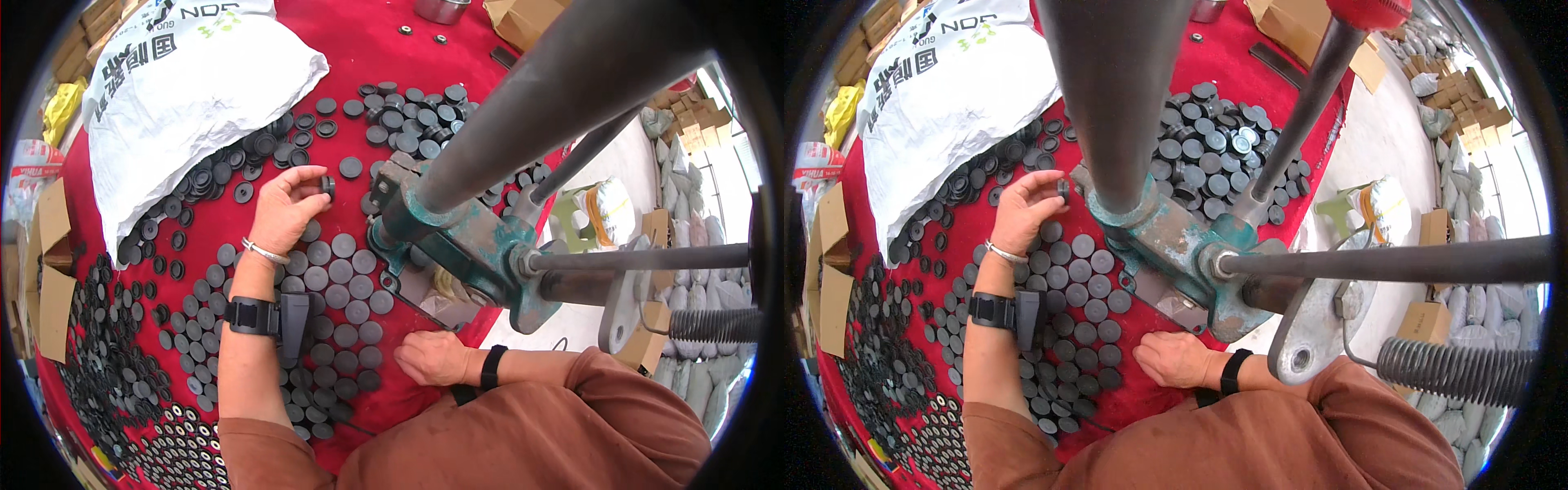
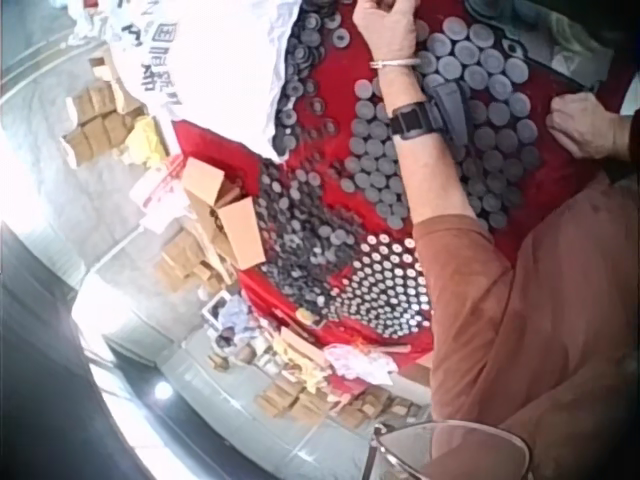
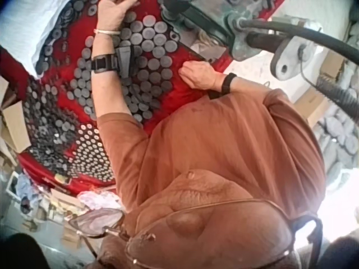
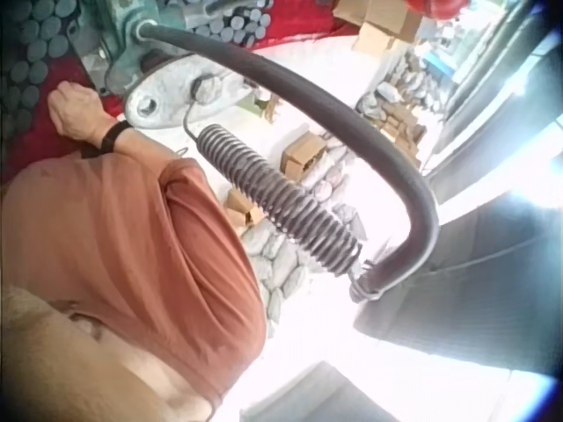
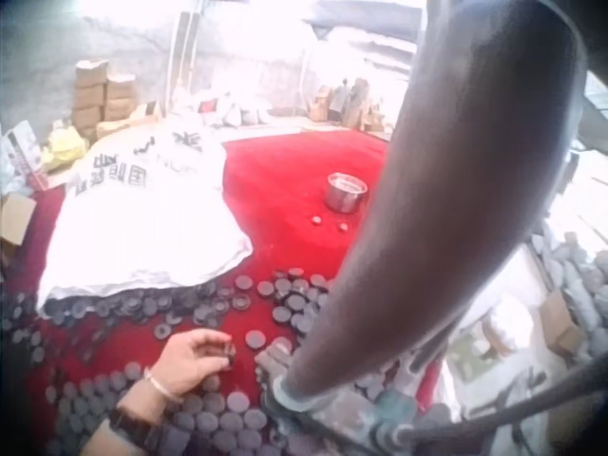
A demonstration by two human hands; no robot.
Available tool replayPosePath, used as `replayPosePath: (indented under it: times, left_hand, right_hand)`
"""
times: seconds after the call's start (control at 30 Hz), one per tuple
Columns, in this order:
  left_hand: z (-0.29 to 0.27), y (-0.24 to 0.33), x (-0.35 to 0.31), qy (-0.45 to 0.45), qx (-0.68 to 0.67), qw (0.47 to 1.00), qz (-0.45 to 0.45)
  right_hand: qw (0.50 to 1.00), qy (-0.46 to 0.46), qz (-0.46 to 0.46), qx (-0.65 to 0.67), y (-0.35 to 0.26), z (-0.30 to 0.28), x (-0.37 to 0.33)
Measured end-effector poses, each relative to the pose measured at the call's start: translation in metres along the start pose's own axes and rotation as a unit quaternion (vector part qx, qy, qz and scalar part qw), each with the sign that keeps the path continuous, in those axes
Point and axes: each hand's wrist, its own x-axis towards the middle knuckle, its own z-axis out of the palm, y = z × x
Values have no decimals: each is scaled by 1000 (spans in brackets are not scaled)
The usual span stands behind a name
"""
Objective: Assembling metal rings into black rubber components using a hand press and mallet.
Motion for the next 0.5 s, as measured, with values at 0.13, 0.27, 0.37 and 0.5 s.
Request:
replayPosePath:
  times: [0.13,0.27,0.37,0.5]
  left_hand:
    - [-9,22,-13,71,589,801,85]
    - [-8,29,-24,85,768,630,80]
    - [21,16,-7,-23,567,805,172]
    - [50,6,6,-117,547,817,143]
  right_hand:
    - [1000,7,3,4,2,0,-1]
    - [1000,1,0,-2,1,0,-1]
    - [1000,3,11,6,1,2,-1]
    - [999,-30,20,8,-2,0,-1]
